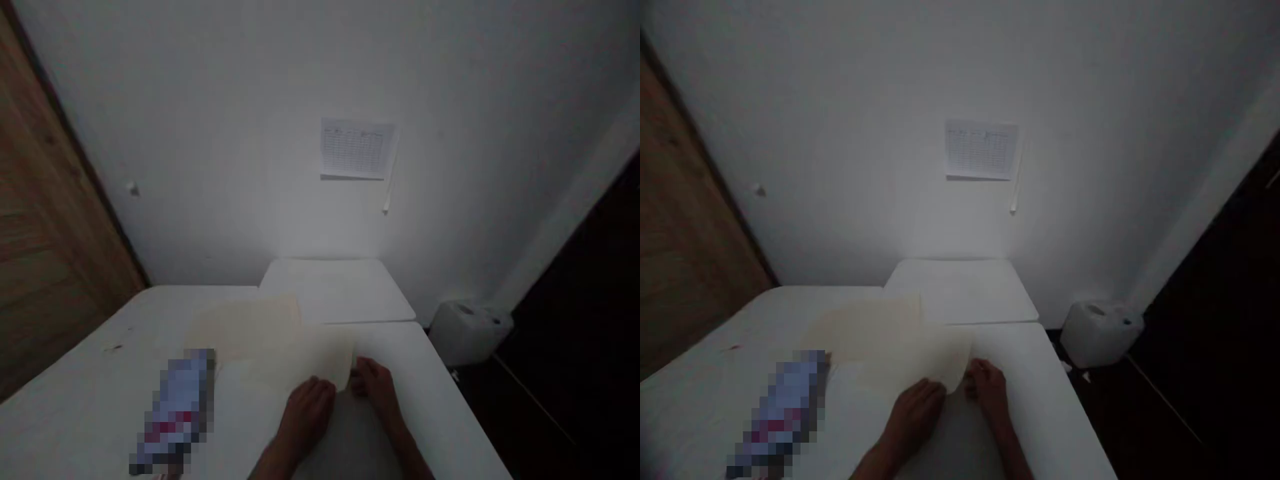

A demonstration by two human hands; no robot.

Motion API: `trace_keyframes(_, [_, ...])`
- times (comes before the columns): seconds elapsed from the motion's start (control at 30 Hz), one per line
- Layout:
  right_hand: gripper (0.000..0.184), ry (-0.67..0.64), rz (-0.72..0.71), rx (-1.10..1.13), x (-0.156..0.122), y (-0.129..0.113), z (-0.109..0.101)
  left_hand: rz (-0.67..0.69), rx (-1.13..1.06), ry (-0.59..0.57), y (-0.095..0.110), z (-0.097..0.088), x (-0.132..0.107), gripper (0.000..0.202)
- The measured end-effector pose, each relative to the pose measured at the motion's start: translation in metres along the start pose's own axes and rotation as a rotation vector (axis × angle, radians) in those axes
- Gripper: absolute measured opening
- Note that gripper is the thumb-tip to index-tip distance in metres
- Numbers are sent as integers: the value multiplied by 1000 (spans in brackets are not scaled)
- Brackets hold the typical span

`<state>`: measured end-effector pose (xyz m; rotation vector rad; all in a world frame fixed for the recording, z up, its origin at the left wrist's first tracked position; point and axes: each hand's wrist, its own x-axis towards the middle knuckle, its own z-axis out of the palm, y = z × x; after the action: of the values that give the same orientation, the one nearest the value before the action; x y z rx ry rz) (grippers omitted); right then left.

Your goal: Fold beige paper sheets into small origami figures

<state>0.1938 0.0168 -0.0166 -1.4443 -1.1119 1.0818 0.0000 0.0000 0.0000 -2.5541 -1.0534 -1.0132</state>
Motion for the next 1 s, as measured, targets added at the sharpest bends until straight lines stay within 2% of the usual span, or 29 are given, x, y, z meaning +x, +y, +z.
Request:
trace_keyframes(0.1, [41,35,-88,-111,-4,-7,-7,76,-98,-109,20,-6,-1,17])
trace_keyframes(0.2, [32,54,-141,-189,-11,-10,-17,31,-196,-126,21,-14,-3,12])
trace_keyframes(0.27, [33,69,-149,-201,-16,-7,-27,-107,-190,-54,6,-18,-6,19])
trace_keyframes(0.43, [44,123,-129,-124,-14,13,-55,-562,-89,166,-54,-17,-13,37])
trace_keyframes(0.5, [45,131,-118,-94,-13,20,-64,-732,-177,154,-69,-17,-16,47])
trace_keyframes(0.6, [47,92,-80,-46,-15,23,-72,-941,-385,8,-76,-21,-19,48])
trace_keyframes(0.7, [49,42,-33,17,-19,22,-75,-1012,-549,-57,-73,-25,-21,45])
trace_keyframes(0.8, [49,71,-17,20,-19,22,-75,-1041,-659,-75,-70,-27,-21,46])
trace_keyframes(0.9, [49,106,-39,-12,-18,24,-74,-1071,-694,-62,-70,-28,-20,48])
trace_keyframes(1.0, [49,62,-77,47,-21,20,-69,-1088,-706,-56,-70,-29,-19,49])
